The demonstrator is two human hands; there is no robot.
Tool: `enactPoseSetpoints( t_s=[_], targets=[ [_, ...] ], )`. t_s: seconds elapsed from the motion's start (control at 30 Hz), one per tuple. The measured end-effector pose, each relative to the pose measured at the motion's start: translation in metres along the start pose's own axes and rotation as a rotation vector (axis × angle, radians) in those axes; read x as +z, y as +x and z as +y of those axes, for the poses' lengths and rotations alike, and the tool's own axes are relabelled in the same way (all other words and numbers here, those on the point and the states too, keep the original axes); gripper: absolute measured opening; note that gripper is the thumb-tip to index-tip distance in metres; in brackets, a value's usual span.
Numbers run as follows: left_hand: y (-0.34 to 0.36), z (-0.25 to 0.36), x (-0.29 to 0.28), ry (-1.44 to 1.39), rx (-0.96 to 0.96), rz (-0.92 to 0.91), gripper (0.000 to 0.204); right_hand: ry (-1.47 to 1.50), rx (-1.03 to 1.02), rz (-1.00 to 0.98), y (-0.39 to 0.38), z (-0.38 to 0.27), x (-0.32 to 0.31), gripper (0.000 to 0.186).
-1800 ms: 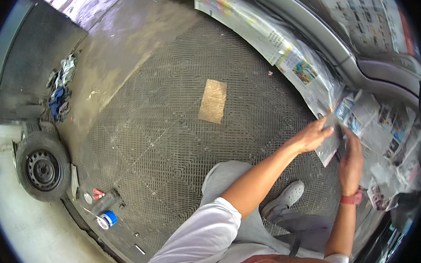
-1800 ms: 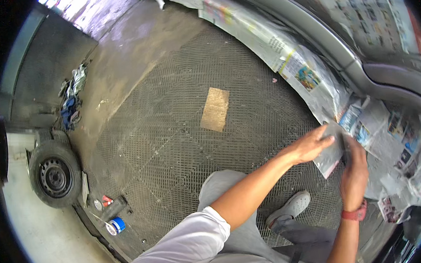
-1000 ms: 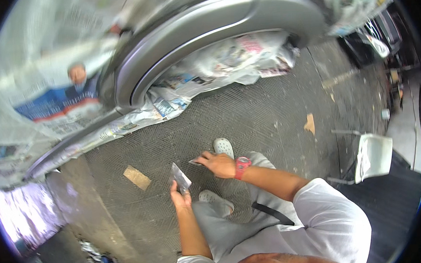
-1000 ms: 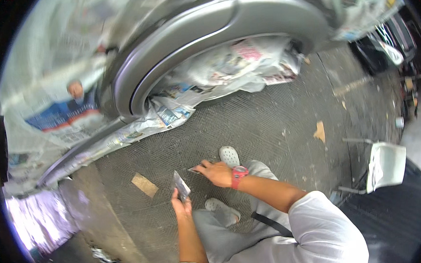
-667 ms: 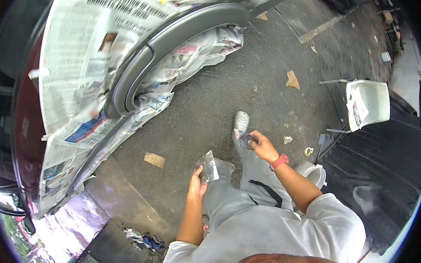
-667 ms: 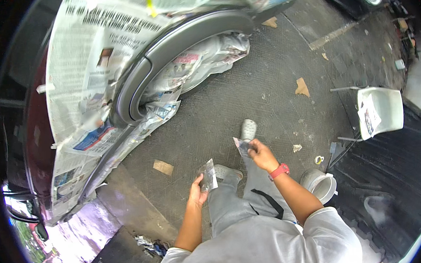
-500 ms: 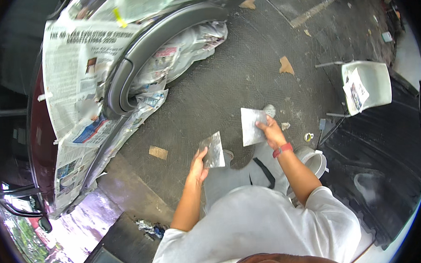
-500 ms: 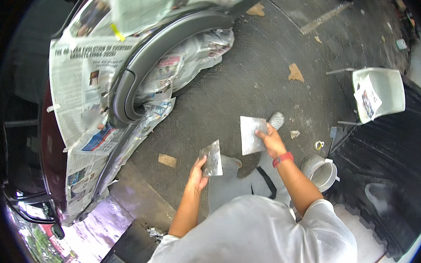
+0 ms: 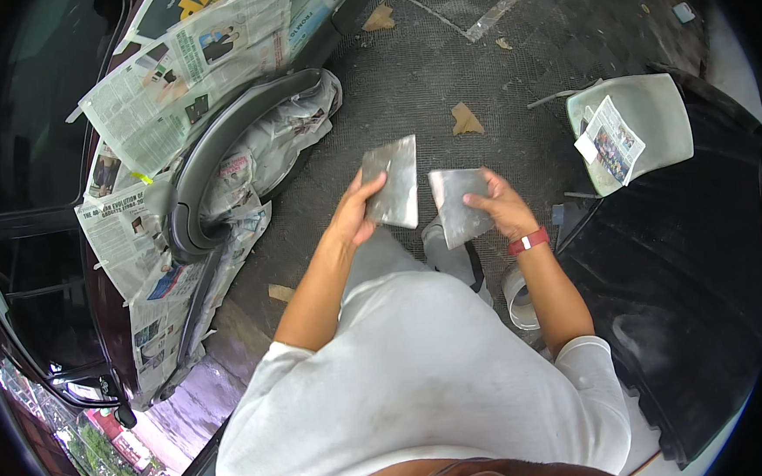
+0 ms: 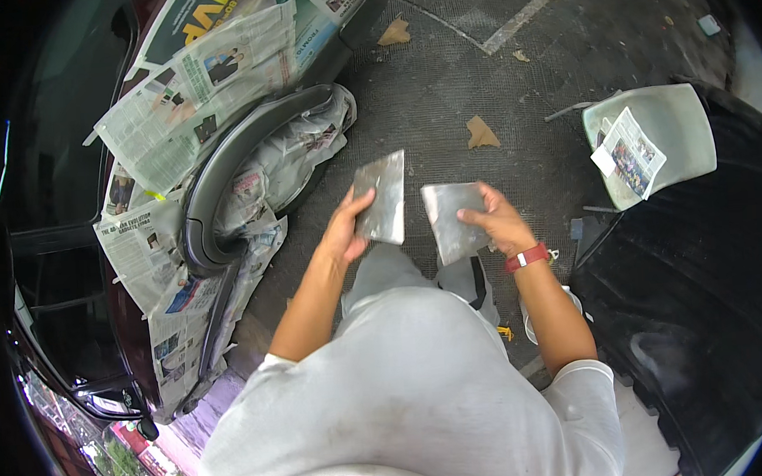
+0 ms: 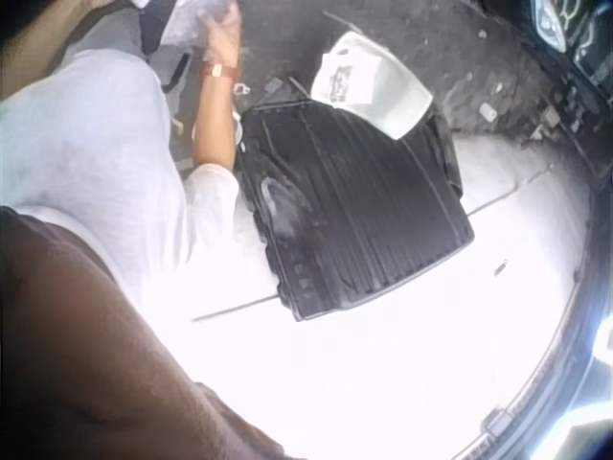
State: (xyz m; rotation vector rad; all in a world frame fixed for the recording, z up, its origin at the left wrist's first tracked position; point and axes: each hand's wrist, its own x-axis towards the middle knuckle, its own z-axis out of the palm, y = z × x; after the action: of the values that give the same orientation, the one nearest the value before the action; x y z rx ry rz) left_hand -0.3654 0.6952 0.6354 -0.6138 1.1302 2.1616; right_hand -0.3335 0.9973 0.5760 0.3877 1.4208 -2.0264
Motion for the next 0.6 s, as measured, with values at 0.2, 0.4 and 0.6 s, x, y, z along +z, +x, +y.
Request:
enactPoseSetpoints(
  t_s=[0.2, 0.4, 0.6],
  targets=[
    [0.079, 0.041, 0.113, 0.794, 0.068, 0.007, 0.066, -0.796, -0.601, 0.374, 0.01, -0.137, 0.0, 0.06],
    [0.222, 0.071, 0.141, 0.65, 0.33, 0.247, 0.063, -1.41, -0.569, 0.353, 0.084, -0.184, -0.022, 0.066],
    [0.391, 0.141, 0.142, 0.172, 0.428, 0.328, 0.053, -1.533, -0.455, 0.25, 0.183, -0.299, -0.079, 0.066]
  ],
)
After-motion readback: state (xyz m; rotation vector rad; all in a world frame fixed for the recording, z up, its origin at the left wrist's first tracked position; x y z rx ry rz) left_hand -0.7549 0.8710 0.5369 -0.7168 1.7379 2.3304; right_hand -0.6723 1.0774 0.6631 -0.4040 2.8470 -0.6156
